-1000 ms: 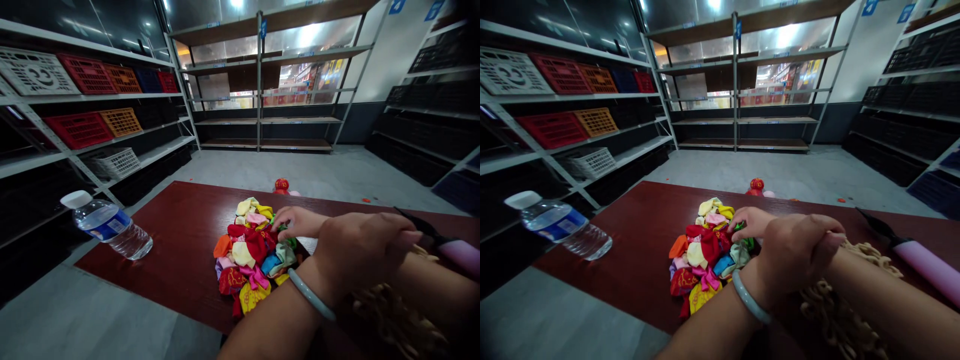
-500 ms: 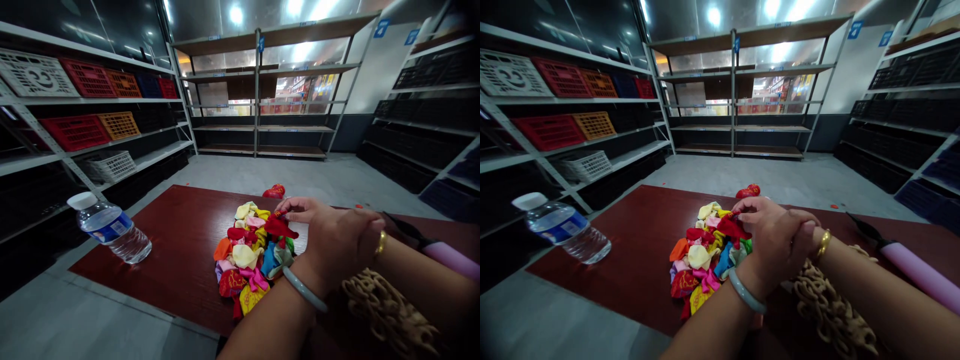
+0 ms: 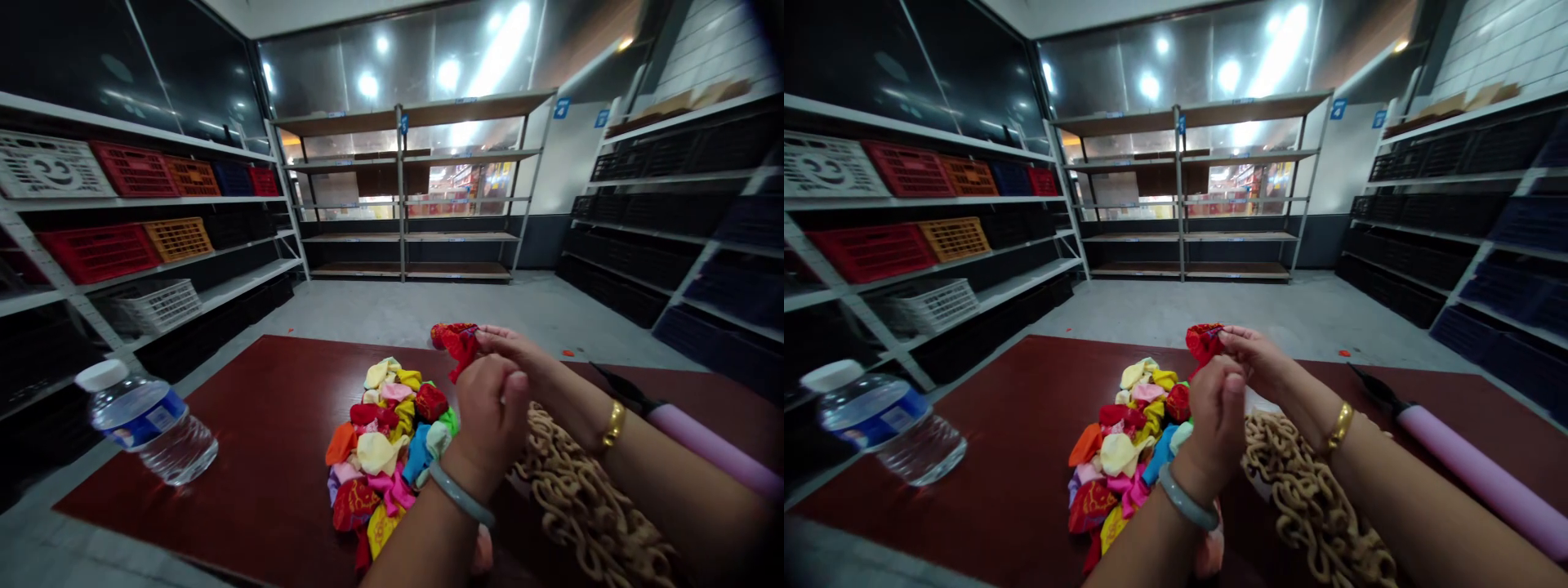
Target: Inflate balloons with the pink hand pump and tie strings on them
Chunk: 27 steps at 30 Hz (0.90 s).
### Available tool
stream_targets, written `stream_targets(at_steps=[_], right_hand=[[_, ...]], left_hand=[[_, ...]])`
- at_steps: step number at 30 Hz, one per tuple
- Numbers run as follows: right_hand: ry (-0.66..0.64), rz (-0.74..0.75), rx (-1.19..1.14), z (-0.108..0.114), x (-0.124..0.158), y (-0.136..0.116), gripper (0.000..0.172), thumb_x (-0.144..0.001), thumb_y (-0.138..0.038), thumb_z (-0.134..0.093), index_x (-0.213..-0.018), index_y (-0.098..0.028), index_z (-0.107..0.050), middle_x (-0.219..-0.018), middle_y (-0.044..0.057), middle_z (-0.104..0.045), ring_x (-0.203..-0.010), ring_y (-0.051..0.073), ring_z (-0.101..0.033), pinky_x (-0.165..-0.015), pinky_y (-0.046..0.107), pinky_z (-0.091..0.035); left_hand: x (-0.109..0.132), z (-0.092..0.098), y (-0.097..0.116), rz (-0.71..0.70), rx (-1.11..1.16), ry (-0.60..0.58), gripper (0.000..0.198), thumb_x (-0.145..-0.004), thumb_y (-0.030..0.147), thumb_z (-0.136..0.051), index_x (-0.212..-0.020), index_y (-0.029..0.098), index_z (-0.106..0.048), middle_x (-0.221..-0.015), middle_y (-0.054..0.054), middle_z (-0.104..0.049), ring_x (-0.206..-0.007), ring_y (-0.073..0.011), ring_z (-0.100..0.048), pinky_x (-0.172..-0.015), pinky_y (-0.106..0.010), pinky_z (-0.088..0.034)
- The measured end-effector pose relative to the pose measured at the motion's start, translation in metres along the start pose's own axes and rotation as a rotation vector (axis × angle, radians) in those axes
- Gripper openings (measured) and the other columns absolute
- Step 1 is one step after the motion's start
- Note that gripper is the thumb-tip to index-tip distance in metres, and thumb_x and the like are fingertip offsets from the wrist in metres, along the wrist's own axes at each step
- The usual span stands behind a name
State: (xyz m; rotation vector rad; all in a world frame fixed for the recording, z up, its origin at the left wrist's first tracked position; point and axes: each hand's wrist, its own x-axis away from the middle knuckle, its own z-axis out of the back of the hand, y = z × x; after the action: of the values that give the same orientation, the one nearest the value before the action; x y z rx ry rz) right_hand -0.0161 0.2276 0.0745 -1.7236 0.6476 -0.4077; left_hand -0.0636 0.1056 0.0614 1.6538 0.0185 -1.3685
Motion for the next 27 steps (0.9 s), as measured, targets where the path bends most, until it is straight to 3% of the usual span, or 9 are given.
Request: stream_targets(at_steps=[4,6,8,11,16,21,24,27], right_hand=[[0.039,-0.031,-0.176,0.023,0.014,-0.02,0.025,-0.079,-0.03,-0.072,-0.101,-0.02,-0.066,-0.099,0.006,-0.075,-0.086,0.016,-0.07,-0.081,0.03,-0.055],[0.062,0.004,-0.193,0.032,0.024,-0.026,0.025,-0.079,-0.028,-0.072,-0.102,-0.02,-0.066,-0.101,0.007,-0.075,-0.091,0.018,-0.07,-0.086,0.033,-0.054],[0.073,0.031,-0.186,0.037,0.032,-0.029,0.022,-0.079,-0.028,-0.073,-0.098,-0.019,-0.067,-0.1,0.007,-0.075,-0.091,0.018,-0.07,-0.086,0.034,-0.054],[0.093,0.041,-0.153,0.044,0.039,-0.029,0.019,-0.077,-0.03,-0.075,-0.092,-0.019,-0.069,-0.098,0.005,-0.075,-0.087,0.015,-0.07,-0.083,0.028,-0.054],[0.126,0.056,-0.141,0.053,0.05,-0.022,0.021,-0.074,-0.031,-0.078,-0.09,-0.02,-0.07,-0.09,0.001,-0.075,-0.076,0.01,-0.067,-0.071,0.02,-0.051],[0.114,0.032,-0.143,0.054,0.064,-0.017,0.025,-0.074,-0.032,-0.077,-0.094,-0.02,-0.068,-0.09,0.003,-0.074,-0.071,0.013,-0.067,-0.061,0.022,-0.05],[0.135,0.005,-0.195,0.052,0.068,-0.017,0.023,-0.076,-0.028,-0.074,-0.096,-0.02,-0.067,-0.084,0.002,-0.073,-0.063,0.01,-0.064,-0.049,0.017,-0.044],[0.095,-0.022,-0.285,0.05,0.071,-0.018,0.022,-0.08,-0.026,-0.065,-0.101,-0.02,-0.064,-0.086,0.004,-0.073,-0.056,0.01,-0.06,-0.042,0.017,-0.039]], left_hand=[[-0.007,-0.007,-0.014,0.323,0.326,0.261,0.055,-0.096,0.062,-0.026,-0.061,0.021,-0.038,-0.057,0.002,-0.037,-0.052,-0.0114,-0.038,-0.052,-0.025,-0.035],[-0.013,-0.011,-0.023,0.491,0.44,0.328,0.058,-0.091,0.07,-0.028,-0.063,0.021,-0.037,-0.054,0.005,-0.032,-0.047,-0.0096,-0.032,-0.046,-0.023,-0.03],[-0.018,-0.014,-0.032,0.617,0.472,0.234,0.062,-0.083,0.078,-0.035,-0.07,0.019,-0.047,-0.056,0.004,-0.041,-0.049,-0.0097,-0.04,-0.045,-0.022,-0.033],[-0.018,-0.019,-0.04,0.703,0.486,-0.017,0.07,-0.071,0.082,-0.051,-0.087,0.015,-0.059,-0.075,-0.003,-0.061,-0.064,-0.0144,-0.058,-0.052,-0.024,-0.045],[-0.012,-0.021,-0.033,0.87,0.778,-0.335,0.058,-0.073,0.064,-0.068,-0.096,0.011,-0.064,-0.081,-0.007,-0.067,-0.067,-0.0153,-0.064,-0.058,-0.024,-0.049],[-0.006,-0.024,-0.026,1.067,0.977,-0.442,0.043,-0.063,0.034,-0.086,-0.093,0.011,-0.064,-0.072,-0.004,-0.064,-0.055,-0.0091,-0.058,-0.045,-0.016,-0.038],[-0.002,-0.027,-0.025,1.129,1.032,-0.513,0.04,-0.064,0.031,-0.087,-0.091,0.009,-0.066,-0.069,-0.002,-0.06,-0.054,-0.0072,-0.055,-0.043,-0.014,-0.033],[0.001,-0.029,-0.025,1.123,1.115,-0.551,0.034,-0.07,0.032,-0.083,-0.089,0.008,-0.067,-0.069,-0.001,-0.057,-0.056,-0.0063,-0.054,-0.045,-0.015,-0.037]])
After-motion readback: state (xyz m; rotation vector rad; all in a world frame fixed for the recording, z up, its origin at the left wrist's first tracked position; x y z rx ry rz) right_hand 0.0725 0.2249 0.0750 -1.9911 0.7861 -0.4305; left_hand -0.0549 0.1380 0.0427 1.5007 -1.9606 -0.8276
